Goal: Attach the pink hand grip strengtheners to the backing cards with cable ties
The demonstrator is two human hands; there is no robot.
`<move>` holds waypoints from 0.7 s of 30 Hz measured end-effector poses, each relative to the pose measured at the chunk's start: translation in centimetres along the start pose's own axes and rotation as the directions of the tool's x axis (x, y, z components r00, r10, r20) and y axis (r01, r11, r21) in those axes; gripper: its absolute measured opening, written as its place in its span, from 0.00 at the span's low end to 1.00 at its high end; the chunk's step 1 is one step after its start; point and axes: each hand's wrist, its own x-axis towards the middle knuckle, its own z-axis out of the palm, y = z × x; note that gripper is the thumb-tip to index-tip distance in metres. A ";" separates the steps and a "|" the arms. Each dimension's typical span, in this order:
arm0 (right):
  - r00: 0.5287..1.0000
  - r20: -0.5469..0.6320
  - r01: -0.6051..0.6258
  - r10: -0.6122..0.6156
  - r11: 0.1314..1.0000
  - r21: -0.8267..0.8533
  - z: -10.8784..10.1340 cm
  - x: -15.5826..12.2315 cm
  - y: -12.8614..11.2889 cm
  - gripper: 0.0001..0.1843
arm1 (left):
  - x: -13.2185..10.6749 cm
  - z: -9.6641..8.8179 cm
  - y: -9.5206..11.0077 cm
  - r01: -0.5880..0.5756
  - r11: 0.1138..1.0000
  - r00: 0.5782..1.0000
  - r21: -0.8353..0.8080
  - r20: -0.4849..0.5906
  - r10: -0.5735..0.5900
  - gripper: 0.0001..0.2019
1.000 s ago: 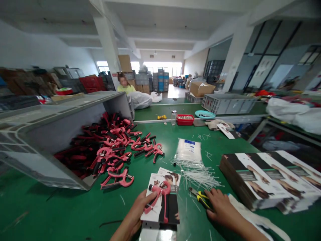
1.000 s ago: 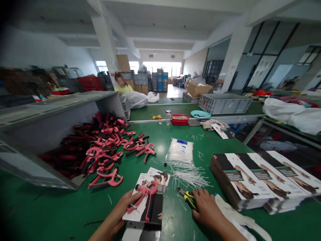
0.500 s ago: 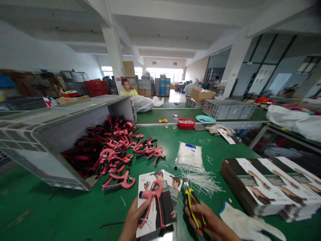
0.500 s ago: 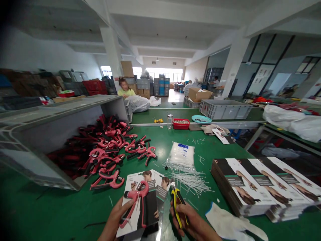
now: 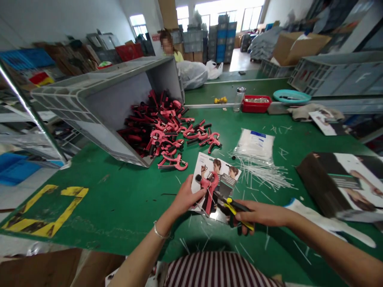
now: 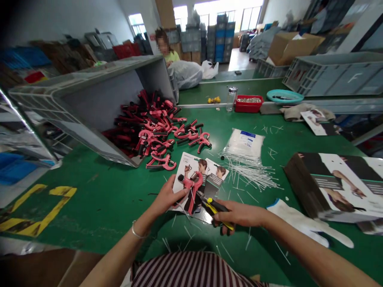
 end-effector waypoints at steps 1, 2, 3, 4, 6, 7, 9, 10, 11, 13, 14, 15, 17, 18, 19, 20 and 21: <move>1.000 0.012 -0.010 0.010 1.000 -0.010 -0.1 0.0 -0.2 0.28 | -0.1 -0.1 0.2 -0.027 0.999 0.999 0.034 0.020 0.027 0.25; 0.999 0.026 -0.019 0.020 1.000 -0.017 -0.2 0.0 -0.4 0.28 | -0.1 -0.1 0.5 -0.055 0.996 0.998 0.065 0.044 0.052 0.24; 0.999 0.041 -0.029 0.030 0.999 -0.021 -0.4 0.0 -0.6 0.28 | -0.1 -0.2 0.7 -0.081 0.992 0.995 0.093 0.071 0.075 0.24; 0.997 0.058 -0.040 0.041 0.999 -0.023 -0.5 0.1 -0.8 0.27 | -0.1 -0.1 1.0 -0.104 0.988 0.991 0.115 0.098 0.093 0.24; 0.995 0.084 -0.055 0.056 0.998 -0.016 -0.7 0.1 -1.0 0.26 | -0.1 0.0 1.4 -0.138 0.981 0.981 0.139 0.152 0.117 0.23; 0.994 0.092 -0.057 0.058 0.998 -0.013 -0.8 0.2 -1.0 0.26 | -0.1 0.1 1.6 -0.148 0.979 0.977 0.143 0.175 0.122 0.23; 0.993 0.103 -0.058 0.059 0.998 -0.011 -0.9 0.2 -1.0 0.25 | 0.0 0.3 1.8 -0.151 0.979 0.973 0.140 0.198 0.122 0.21; 0.993 0.103 -0.053 0.054 0.999 -0.014 -1.0 0.3 -0.9 0.25 | 0.1 0.3 1.9 -0.146 0.980 0.973 0.133 0.200 0.118 0.21; 0.995 0.093 -0.038 0.040 0.999 -0.023 -1.0 0.4 -0.7 0.25 | 0.2 0.3 1.9 -0.139 0.983 0.974 0.123 0.196 0.114 0.21; 0.998 0.061 0.007 -0.003 0.998 -0.055 -1.1 0.7 -0.5 0.24 | 0.6 0.3 1.7 -0.128 0.988 0.979 0.091 0.173 0.111 0.22; 0.999 0.030 0.036 -0.034 0.996 -0.087 -1.1 0.9 -0.4 0.24 | 0.9 0.2 1.6 -0.121 0.990 0.981 0.068 0.160 0.109 0.22; 0.997 -0.015 0.067 -0.070 0.987 -0.143 -1.1 1.2 -0.4 0.23 | 1.2 0.2 1.4 -0.109 0.993 0.984 0.040 0.144 0.102 0.22; 0.974 -0.153 0.107 -0.167 0.933 -0.342 -1.0 1.9 -0.3 0.21 | 2.2 0.3 0.9 -0.065 0.997 0.992 -0.032 0.104 0.068 0.23; 0.947 -0.229 0.094 -0.225 0.877 -0.471 -0.9 2.3 -0.3 0.19 | 2.7 0.5 0.6 -0.039 0.997 0.996 -0.071 0.082 0.045 0.24; 0.913 -0.291 0.060 -0.285 0.801 -0.596 -0.7 2.6 -0.4 0.17 | 3.3 0.7 0.3 -0.016 0.993 0.998 -0.116 0.055 0.022 0.24; 0.883 -0.327 0.014 -0.336 0.717 -0.697 -0.5 2.8 -0.4 0.16 | 3.9 1.0 0.1 0.000 0.986 1.000 -0.166 0.013 0.002 0.24; 0.863 -0.340 -0.025 -0.374 0.641 -0.767 -0.1 3.0 -0.4 0.15 | 4.5 1.3 -0.2 0.006 0.975 0.999 -0.223 -0.046 -0.017 0.24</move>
